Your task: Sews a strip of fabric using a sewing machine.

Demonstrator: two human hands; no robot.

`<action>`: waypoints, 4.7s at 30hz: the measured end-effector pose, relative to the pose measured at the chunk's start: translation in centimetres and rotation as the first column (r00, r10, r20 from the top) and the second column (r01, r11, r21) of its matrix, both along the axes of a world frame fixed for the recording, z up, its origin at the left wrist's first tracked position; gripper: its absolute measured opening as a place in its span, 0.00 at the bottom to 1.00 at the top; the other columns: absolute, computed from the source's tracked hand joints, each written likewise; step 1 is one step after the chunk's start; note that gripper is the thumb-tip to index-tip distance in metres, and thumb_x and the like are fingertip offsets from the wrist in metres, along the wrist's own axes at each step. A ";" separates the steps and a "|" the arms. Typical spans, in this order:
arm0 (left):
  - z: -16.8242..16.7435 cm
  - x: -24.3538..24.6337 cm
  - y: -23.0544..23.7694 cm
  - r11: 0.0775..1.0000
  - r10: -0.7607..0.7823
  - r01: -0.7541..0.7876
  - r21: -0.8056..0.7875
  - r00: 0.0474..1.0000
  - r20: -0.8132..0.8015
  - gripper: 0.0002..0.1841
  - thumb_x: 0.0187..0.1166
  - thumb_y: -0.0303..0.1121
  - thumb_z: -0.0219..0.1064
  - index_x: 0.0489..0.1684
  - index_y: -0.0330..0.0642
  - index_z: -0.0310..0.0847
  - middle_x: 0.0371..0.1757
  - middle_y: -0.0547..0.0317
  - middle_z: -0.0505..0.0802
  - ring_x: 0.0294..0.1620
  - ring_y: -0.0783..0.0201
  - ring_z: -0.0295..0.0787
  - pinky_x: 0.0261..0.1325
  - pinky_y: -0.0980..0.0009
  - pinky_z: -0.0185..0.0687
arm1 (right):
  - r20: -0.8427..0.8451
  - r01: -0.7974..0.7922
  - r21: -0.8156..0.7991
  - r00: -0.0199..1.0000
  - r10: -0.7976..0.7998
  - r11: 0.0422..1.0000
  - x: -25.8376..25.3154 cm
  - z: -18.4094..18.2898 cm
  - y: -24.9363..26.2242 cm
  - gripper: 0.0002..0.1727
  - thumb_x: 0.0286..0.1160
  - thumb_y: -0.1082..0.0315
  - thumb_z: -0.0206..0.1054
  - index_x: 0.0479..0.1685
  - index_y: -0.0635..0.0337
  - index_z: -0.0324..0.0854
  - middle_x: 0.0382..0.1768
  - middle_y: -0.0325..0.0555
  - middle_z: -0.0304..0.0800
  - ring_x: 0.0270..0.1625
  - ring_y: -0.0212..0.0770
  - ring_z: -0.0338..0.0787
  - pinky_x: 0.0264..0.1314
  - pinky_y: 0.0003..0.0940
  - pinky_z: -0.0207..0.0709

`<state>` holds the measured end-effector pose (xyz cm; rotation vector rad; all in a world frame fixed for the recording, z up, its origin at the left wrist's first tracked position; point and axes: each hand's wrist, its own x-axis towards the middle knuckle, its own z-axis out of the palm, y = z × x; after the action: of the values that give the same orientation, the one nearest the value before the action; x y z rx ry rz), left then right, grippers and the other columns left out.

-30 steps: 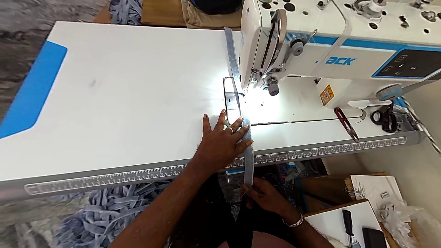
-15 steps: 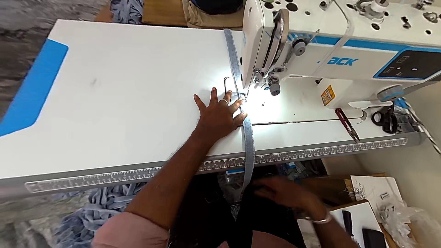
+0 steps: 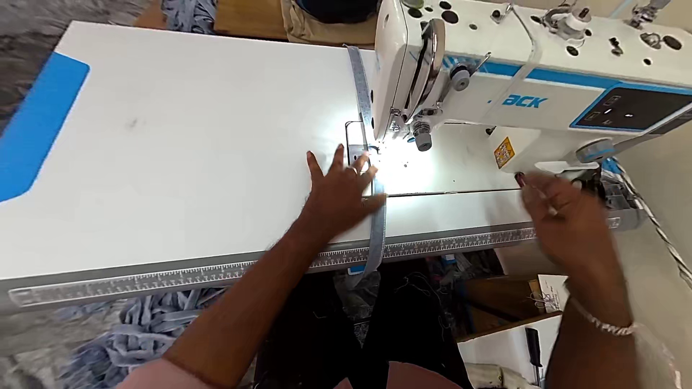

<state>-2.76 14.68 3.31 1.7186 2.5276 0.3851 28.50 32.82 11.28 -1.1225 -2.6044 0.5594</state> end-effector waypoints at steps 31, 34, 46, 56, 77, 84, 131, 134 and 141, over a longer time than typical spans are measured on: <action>-1.0 3.1 -3.6 0.997 -0.073 0.072 -0.025 0.997 -0.021 0.36 0.82 0.74 0.39 0.85 0.74 0.72 0.91 0.70 0.70 0.96 0.37 0.45 0.83 0.17 0.28 | -0.408 -0.540 -0.798 0.811 0.419 0.267 -5.8 -18.5 -15.9 0.16 0.86 0.57 0.65 0.55 0.62 0.87 0.45 0.41 0.92 0.47 0.27 0.88 0.56 0.27 0.82; -1.1 3.1 -3.5 0.996 -0.078 0.077 -0.039 0.996 -0.032 0.38 0.81 0.75 0.38 0.86 0.75 0.70 0.92 0.70 0.69 0.96 0.36 0.44 0.83 0.17 0.29 | -0.385 -0.542 -0.784 0.807 0.447 0.302 -5.7 -18.5 -16.0 0.18 0.85 0.55 0.66 0.52 0.63 0.88 0.43 0.43 0.92 0.45 0.28 0.88 0.54 0.28 0.82; -1.3 3.1 -3.5 0.997 -0.082 0.082 0.002 0.996 -0.029 0.35 0.83 0.72 0.38 0.85 0.76 0.73 0.91 0.70 0.71 0.95 0.35 0.46 0.82 0.15 0.30 | -0.571 -0.595 -0.751 0.803 0.171 0.287 -4.9 -17.7 -15.9 0.20 0.91 0.54 0.56 0.59 0.64 0.76 0.40 0.43 0.86 0.40 0.35 0.89 0.49 0.35 0.86; -0.8 2.7 -3.0 0.999 -0.042 0.042 -0.002 0.999 -0.022 0.41 0.80 0.77 0.34 0.86 0.73 0.71 0.90 0.69 0.72 0.95 0.35 0.46 0.79 0.12 0.26 | -0.454 -0.482 -0.840 0.876 0.164 0.251 -4.9 -17.0 -16.0 0.19 0.92 0.57 0.56 0.47 0.62 0.86 0.42 0.38 0.93 0.35 0.30 0.91 0.42 0.28 0.88; 0.8 -2.6 2.8 0.983 0.138 -0.131 -0.132 0.990 0.043 0.34 0.82 0.70 0.45 0.88 0.74 0.68 0.94 0.62 0.65 0.96 0.34 0.40 0.76 0.10 0.21 | 0.411 0.063 0.163 0.903 -0.126 0.985 -2.6 -2.3 6.4 0.36 0.82 0.66 0.63 0.88 0.72 0.58 0.84 0.75 0.62 0.84 0.82 0.61 0.74 0.95 0.35; 0.4 2.9 -0.6 0.999 -0.032 0.032 -0.010 0.999 0.006 0.36 0.81 0.68 0.52 0.81 0.58 0.78 0.88 0.60 0.75 0.94 0.35 0.49 0.79 0.11 0.25 | -0.002 -0.162 -0.130 0.987 0.163 0.978 -0.8 -0.5 -1.5 0.18 0.90 0.57 0.58 0.65 0.57 0.84 0.51 0.53 0.91 0.49 0.52 0.92 0.49 0.58 0.85; -1.2 3.8 -3.7 0.996 -0.093 0.093 0.019 0.996 0.002 0.31 0.88 0.65 0.39 0.83 0.70 0.76 0.90 0.67 0.73 0.95 0.37 0.48 0.87 0.22 0.32 | -0.479 -0.504 -0.822 0.864 0.158 0.266 -5.5 -17.1 -15.9 0.15 0.91 0.60 0.57 0.58 0.64 0.81 0.45 0.44 0.92 0.39 0.35 0.92 0.47 0.32 0.89; -1.0 3.7 -3.8 0.995 -0.096 0.096 0.028 0.995 0.026 0.32 0.89 0.65 0.38 0.83 0.69 0.76 0.89 0.67 0.74 0.95 0.37 0.47 0.87 0.22 0.33 | -0.441 -0.471 -0.848 0.881 0.172 0.243 -5.2 -17.1 -16.1 0.16 0.91 0.59 0.57 0.54 0.64 0.83 0.45 0.42 0.93 0.36 0.33 0.92 0.43 0.30 0.89; -0.5 2.7 -2.6 0.999 -0.009 0.009 -0.051 1.000 0.003 0.38 0.82 0.74 0.38 0.87 0.72 0.70 0.92 0.65 0.69 0.95 0.34 0.45 0.80 0.13 0.29 | -0.419 -0.459 -0.859 0.885 0.203 0.228 -5.4 -17.3 -16.1 0.17 0.92 0.58 0.56 0.53 0.63 0.85 0.46 0.41 0.93 0.38 0.33 0.93 0.44 0.31 0.90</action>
<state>-0.03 12.10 2.84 1.7092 2.5042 0.3195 23.12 16.71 -6.01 -0.5280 -2.1394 2.4333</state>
